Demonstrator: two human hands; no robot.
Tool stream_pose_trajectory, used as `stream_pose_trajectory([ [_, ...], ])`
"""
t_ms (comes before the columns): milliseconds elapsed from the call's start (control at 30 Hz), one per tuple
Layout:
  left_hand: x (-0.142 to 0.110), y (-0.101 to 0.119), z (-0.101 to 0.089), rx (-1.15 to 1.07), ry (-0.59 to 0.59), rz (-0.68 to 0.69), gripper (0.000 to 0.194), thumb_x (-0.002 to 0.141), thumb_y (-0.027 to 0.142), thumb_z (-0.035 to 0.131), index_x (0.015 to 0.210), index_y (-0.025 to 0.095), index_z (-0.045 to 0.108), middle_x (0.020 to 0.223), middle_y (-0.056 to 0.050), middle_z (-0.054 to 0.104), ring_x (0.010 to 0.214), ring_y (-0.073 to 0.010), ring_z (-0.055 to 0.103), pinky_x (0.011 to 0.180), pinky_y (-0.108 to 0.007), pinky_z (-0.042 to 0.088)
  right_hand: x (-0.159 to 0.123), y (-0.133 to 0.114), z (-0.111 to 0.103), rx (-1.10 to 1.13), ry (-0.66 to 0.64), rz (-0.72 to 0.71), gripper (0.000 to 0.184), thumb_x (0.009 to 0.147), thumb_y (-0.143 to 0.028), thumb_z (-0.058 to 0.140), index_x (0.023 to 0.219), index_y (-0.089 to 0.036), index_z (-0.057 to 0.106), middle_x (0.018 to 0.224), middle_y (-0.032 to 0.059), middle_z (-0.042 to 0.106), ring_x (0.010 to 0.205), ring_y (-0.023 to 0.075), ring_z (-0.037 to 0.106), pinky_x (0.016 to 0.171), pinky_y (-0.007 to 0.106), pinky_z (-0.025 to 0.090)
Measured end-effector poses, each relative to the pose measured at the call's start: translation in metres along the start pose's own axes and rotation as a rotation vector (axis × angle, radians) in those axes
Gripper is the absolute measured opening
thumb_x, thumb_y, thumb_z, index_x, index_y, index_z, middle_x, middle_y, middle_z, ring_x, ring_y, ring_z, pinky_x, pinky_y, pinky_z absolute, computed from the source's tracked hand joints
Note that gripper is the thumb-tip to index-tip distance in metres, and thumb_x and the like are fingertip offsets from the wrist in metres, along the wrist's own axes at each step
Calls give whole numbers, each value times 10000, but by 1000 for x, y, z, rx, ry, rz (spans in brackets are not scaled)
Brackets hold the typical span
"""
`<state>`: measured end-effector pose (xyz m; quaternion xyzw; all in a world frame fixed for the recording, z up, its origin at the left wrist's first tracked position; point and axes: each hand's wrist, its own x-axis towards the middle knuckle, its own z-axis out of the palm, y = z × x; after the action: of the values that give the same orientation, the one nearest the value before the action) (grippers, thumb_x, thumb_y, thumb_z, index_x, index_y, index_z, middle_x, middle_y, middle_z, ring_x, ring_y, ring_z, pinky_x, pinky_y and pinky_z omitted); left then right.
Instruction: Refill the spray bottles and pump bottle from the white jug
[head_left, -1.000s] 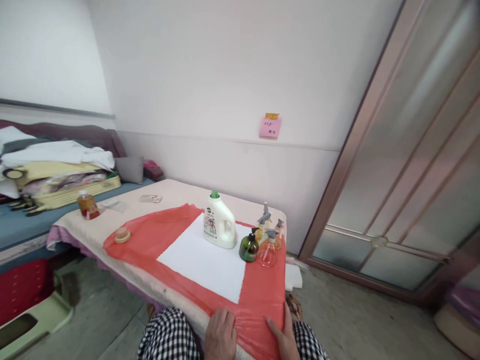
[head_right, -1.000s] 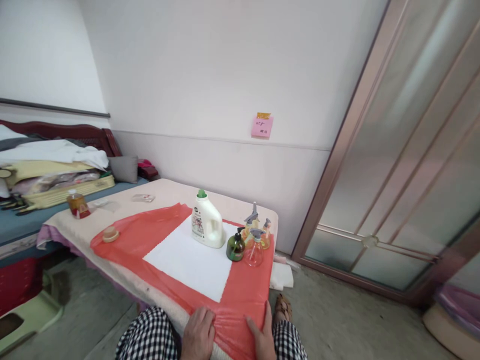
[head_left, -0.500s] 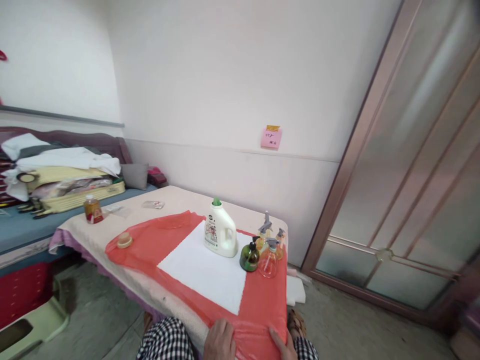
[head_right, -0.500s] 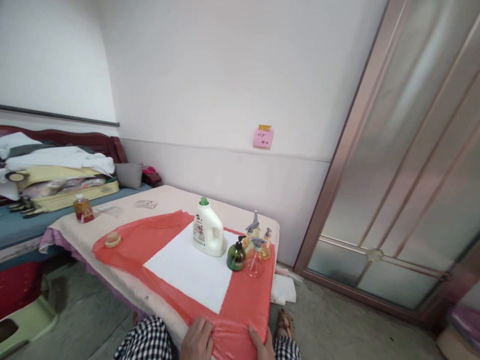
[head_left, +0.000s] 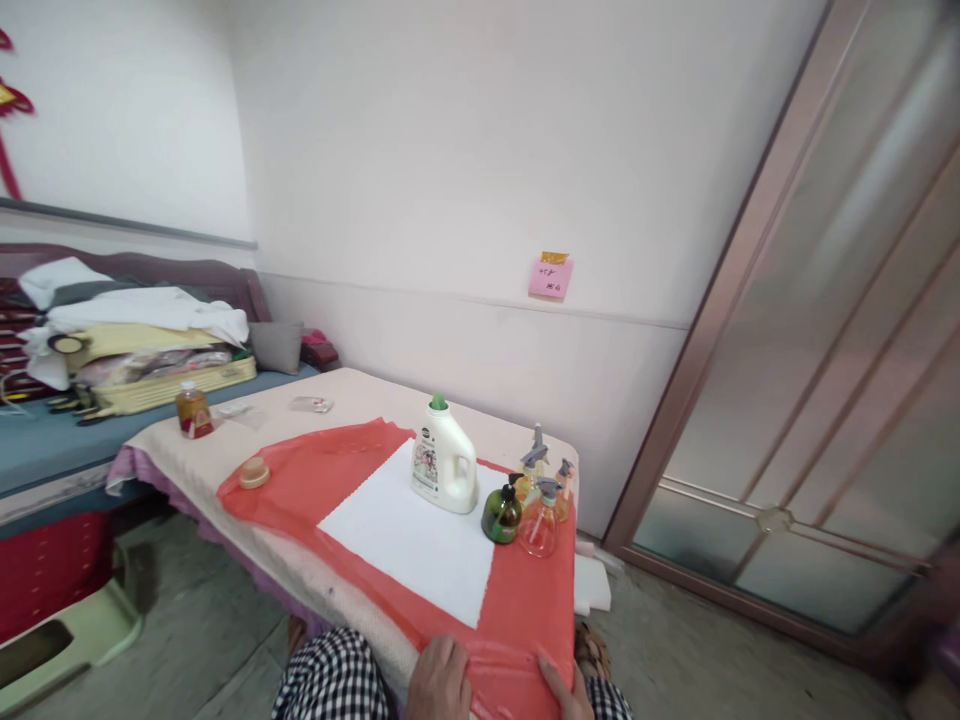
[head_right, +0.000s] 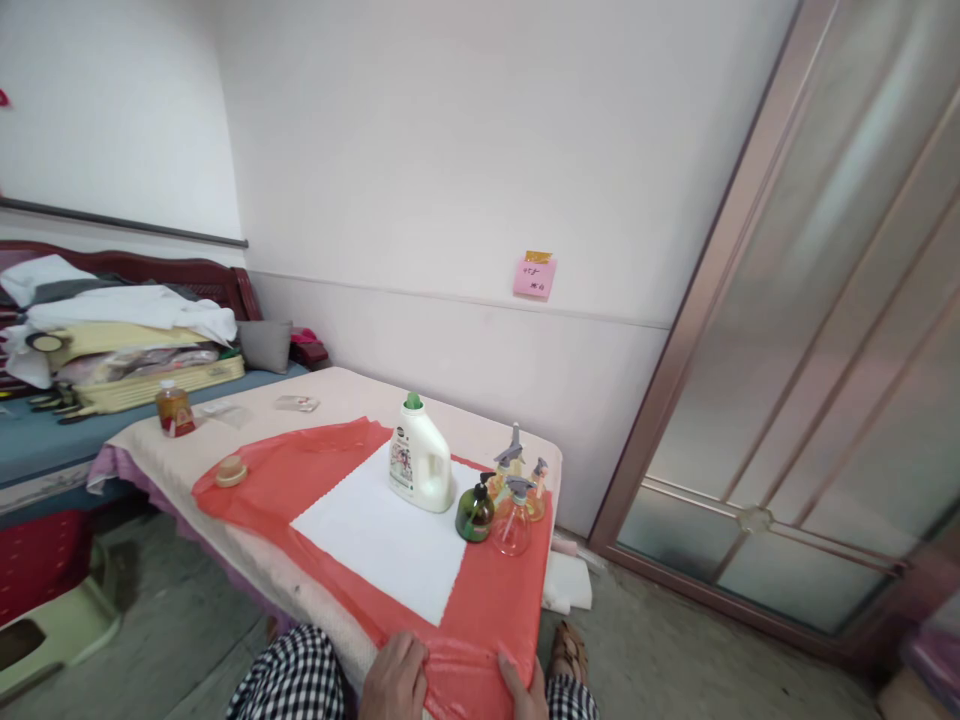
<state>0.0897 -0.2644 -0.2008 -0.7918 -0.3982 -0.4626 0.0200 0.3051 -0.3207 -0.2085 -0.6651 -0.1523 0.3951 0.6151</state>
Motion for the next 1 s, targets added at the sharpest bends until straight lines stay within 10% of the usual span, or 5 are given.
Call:
stream_pose_trajectory([
  [1000,-1,0,-2,5,-39,-6,197,799,34,471,797,223,526,768,-2,559,721,-161,544,682,-279,420,-5,2,2,6,23,-62,657,504,-628,752,1001,-227,601,1013,93,710,1044,374,626,975,485,467],
])
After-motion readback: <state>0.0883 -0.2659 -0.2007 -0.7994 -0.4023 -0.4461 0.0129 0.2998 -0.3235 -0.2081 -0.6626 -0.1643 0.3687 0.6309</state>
